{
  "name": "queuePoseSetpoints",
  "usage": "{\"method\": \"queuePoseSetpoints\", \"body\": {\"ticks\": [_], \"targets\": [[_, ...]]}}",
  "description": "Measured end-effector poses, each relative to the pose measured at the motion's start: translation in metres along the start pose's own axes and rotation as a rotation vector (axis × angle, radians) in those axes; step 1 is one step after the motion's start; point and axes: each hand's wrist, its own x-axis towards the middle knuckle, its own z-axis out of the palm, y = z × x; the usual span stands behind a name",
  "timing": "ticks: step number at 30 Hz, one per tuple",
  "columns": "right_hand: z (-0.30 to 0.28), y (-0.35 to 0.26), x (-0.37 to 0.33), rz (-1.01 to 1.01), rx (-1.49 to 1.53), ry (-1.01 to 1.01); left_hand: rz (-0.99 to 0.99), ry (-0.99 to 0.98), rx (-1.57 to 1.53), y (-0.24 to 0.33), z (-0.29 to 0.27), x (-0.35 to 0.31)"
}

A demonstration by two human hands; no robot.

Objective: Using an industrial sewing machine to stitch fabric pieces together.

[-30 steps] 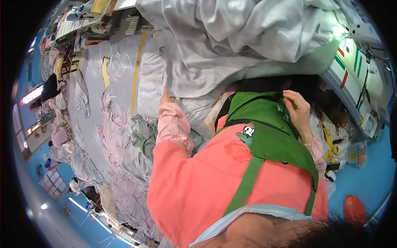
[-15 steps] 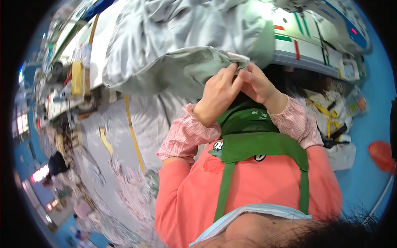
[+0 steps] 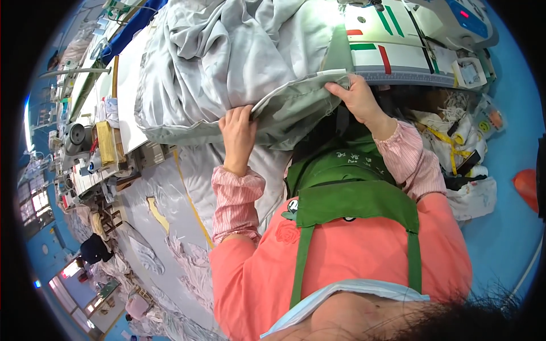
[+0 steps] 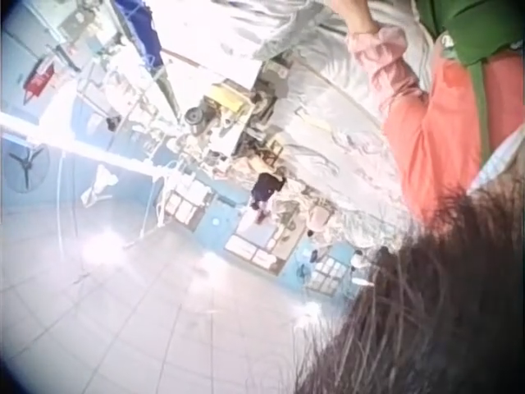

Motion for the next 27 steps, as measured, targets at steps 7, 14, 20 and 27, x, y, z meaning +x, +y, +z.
{"method": "queuePoseSetpoints", "body": {"ticks": [7, 14, 20, 27], "targets": [[-0.021, -0.026, 0.009, -0.114, -0.516, -0.022, 0.029, 0.055, 0.061, -0.063, -0.03, -0.015], [-0.04, -0.027, 0.027, -0.352, -0.423, -0.151, 0.043, -0.053, -0.049, -0.071, -0.08, 0.016], [-0.046, -0.037, 0.032, -0.2, -0.476, -0.286, 0.05, -0.074, -0.078, -0.082, -0.085, 0.021], [-0.06, -0.041, 0.035, -0.019, -0.489, -0.304, -0.107, -0.247, -0.343, -0.099, -0.083, 0.025]]}}
